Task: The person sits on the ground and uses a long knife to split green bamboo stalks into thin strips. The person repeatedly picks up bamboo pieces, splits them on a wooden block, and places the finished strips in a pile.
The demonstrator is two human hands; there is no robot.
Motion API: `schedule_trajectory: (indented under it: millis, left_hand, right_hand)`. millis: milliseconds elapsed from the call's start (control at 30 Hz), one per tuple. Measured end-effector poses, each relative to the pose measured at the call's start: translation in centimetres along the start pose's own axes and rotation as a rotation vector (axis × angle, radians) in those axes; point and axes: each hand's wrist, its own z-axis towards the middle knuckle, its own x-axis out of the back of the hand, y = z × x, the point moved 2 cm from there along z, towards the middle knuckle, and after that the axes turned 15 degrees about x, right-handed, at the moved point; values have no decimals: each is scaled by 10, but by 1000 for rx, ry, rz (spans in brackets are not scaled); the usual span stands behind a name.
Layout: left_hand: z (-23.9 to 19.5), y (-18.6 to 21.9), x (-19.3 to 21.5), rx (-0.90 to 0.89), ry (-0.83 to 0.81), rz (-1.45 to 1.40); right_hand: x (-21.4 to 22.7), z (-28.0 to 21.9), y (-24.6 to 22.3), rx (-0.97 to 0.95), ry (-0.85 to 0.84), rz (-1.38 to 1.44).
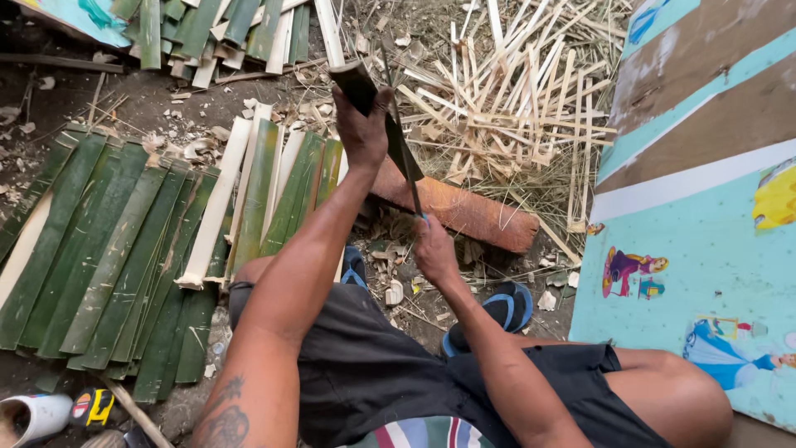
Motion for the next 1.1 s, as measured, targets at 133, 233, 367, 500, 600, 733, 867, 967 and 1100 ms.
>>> schedule_trajectory:
  millis: [133,233,367,500,600,733,867,967,1100]
  left_hand:
    - [10,-6,9,-75,55,-76]
    - [17,-29,13,17,27,-31]
    - [8,-89,-7,176,-188,75]
    - [-1,-126,-24,168,-533,120]
    - [4,-112,-28,170,-529,339]
    - [47,-54,-4,353,-544,247]
    - [45,-47,85,303,-640,261]
    - [8,-95,145,635,-520,407]
    - [1,-144,174,544,-426,173]
  right_hand:
    - [-28,0,46,-114,64,-80]
    - [-26,-11,110,-289,6,-114]
    - [-25,-28,169,-305,-60,-249]
    - [-37,-43,173,-304,1,-110]
    - [-33,-49,158,-422,14,121]
    - [-14,-32,125,-481,-7,370]
    - [-5,-13,82,-427,-61,373]
    - [-15,-3,56,-366,-100,377]
    - [-39,-2,45,-367,-194,395]
